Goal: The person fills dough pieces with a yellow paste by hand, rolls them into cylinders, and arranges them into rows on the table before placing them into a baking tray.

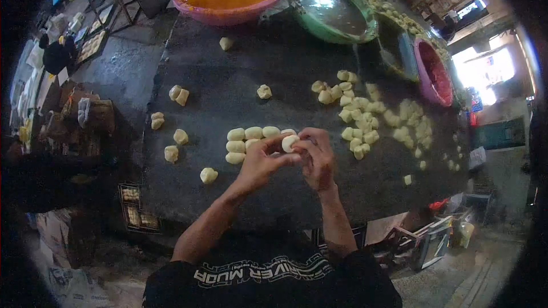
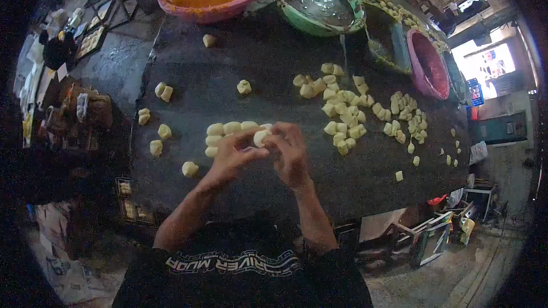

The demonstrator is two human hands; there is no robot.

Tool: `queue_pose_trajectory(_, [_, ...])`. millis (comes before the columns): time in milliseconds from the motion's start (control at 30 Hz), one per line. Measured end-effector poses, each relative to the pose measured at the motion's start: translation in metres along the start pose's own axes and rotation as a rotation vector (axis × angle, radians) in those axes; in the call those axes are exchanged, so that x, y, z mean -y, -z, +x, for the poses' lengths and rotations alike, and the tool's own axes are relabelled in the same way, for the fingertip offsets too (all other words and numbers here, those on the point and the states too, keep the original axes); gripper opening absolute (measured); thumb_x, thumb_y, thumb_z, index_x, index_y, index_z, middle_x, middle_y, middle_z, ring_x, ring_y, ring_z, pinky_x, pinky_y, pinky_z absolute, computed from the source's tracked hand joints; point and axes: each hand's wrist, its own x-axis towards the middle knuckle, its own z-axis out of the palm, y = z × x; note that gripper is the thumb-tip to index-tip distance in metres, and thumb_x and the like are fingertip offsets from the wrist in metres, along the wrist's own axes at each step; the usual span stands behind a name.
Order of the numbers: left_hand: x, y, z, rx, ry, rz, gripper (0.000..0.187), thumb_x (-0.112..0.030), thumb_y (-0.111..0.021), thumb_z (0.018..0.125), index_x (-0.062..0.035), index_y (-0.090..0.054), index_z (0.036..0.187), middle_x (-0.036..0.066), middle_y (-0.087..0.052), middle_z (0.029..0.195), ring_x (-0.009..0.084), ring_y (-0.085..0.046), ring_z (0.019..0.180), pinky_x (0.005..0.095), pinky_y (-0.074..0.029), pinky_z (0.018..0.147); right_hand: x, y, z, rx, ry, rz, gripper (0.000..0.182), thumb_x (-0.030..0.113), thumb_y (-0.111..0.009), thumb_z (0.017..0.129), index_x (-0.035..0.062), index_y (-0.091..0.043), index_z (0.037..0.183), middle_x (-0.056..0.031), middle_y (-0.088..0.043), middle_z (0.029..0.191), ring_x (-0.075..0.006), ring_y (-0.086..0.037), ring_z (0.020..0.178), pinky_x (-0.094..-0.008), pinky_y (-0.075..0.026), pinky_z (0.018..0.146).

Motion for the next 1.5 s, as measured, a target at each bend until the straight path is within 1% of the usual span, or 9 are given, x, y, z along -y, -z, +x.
queue_pose_trajectory(267, [0.037,-0.015,0.011,-0.267,-0.433,0.579,0.017,-0.013,-0.063,0.093,0.0003,-0.067,0.103,0.010,-0.069,0.090,0.0165,-0.067,0.080,0.0311,-0.053,0.068,-0.015,-0.018,-0.018,-0.052,-0.390,0.239,0.012,0.009,-0.064,0.092,0.0017,-0.069,0.099,-0.0071,-0.065,0.093,-0.0134,-0.062,0.080,-0.0281,-0.051,0.069])
queue_pose_trajectory(333, [0.039,-0.014,0.014,-0.286,-0.402,0.573,0.015,-0.011,-0.062,0.093,0.0008,-0.067,0.100,0.011,-0.069,0.092,0.0184,-0.067,0.083,0.0318,-0.053,0.071,-0.012,-0.020,-0.022,0.104,-0.842,0.240,0.014,0.010,-0.064,0.092,-0.0005,-0.069,0.101,-0.0065,-0.067,0.096,-0.0136,-0.063,0.078,-0.0275,-0.051,0.069])
queue_pose_trajectory(600, [0.042,-0.006,0.020,-0.237,-0.249,0.207,0.012,-0.002,-0.059,0.089,-0.0014,-0.068,0.098,0.015,-0.066,0.106,0.0297,-0.064,0.104,0.0388,-0.049,0.095,-0.031,-0.032,-0.032,-0.043,-0.598,0.193,0.018,0.000,-0.070,0.081,0.0002,-0.067,0.099,-0.0093,-0.067,0.098,-0.0211,-0.065,0.094,-0.0345,-0.052,0.082])
queue_pose_trajectory(700, [0.058,0.010,0.023,-0.083,-0.692,1.148,0.019,-0.004,-0.059,0.084,-0.0020,-0.067,0.101,0.014,-0.052,0.135,0.0327,-0.040,0.135,0.0563,-0.022,0.114,-0.022,-0.023,-0.016,-0.044,-0.431,-0.059,0.022,-0.003,-0.071,0.074,0.0010,-0.066,0.095,-0.0102,-0.065,0.100,-0.0250,-0.063,0.098,-0.0369,-0.051,0.086])
queue_pose_trajectory(867, [0.036,0.023,-0.004,-0.069,-0.654,1.284,0.020,-0.008,-0.065,0.083,-0.0088,-0.069,0.103,0.012,-0.057,0.127,0.0320,-0.049,0.126,0.0494,-0.033,0.109,-0.046,-0.054,0.067,-0.041,-0.115,-0.057,0.024,-0.005,-0.073,0.069,0.0015,-0.065,0.092,-0.0121,-0.064,0.101,-0.0307,-0.062,0.096,-0.0403,-0.050,0.085])
queue_pose_trajectory(1000, [0.025,0.045,-0.025,-0.191,-0.646,0.819,0.018,-0.012,-0.063,0.087,-0.0064,-0.068,0.103,0.011,-0.059,0.119,0.0294,-0.055,0.114,0.0471,-0.044,0.096,-0.090,-0.107,0.088,0.222,-0.185,-0.069,0.023,-0.001,-0.074,0.073,0.0007,-0.065,0.094,-0.0105,-0.066,0.100,-0.0278,-0.065,0.098,-0.0392,-0.053,0.085])
queue_pose_trajectory(1200, [-0.023,0.082,-0.026,-0.618,-0.958,0.876,0.029,-0.022,-0.061,0.092,-0.0066,-0.065,0.116,0.013,-0.063,0.116,0.0294,-0.060,0.110,0.0479,-0.043,0.099,0.030,-0.083,0.055,0.290,-0.538,0.898,0.027,0.018,-0.074,0.085,0.0021,-0.067,0.106,-0.0067,-0.068,0.103,-0.0165,-0.066,0.093,-0.0293,-0.057,0.080])
queue_pose_trajectory(1400, [-0.040,0.079,0.023,0.052,-1.208,0.661,0.044,-0.041,-0.058,0.093,-0.0040,-0.062,0.116,0.018,-0.062,0.120,0.0314,-0.061,0.111,0.0476,-0.044,0.102,0.038,-0.060,0.061,0.386,-0.688,1.377,0.033,0.028,-0.074,0.086,0.0017,-0.066,0.104,-0.0052,-0.066,0.093,-0.0100,-0.064,0.083,-0.0231,-0.055,0.068])
queue_pose_trajectory(1500, [-0.053,0.076,0.032,-0.025,-0.993,0.329,0.041,-0.037,-0.061,0.092,-0.0034,-0.061,0.116,0.019,-0.061,0.118,0.0306,-0.063,0.106,0.0439,-0.048,0.096,0.032,-0.049,0.088,0.545,-0.611,1.763,0.027,0.025,-0.068,0.090,0.0022,-0.066,0.104,-0.0052,-0.066,0.092,-0.0112,-0.064,0.086,-0.0253,-0.055,0.070])
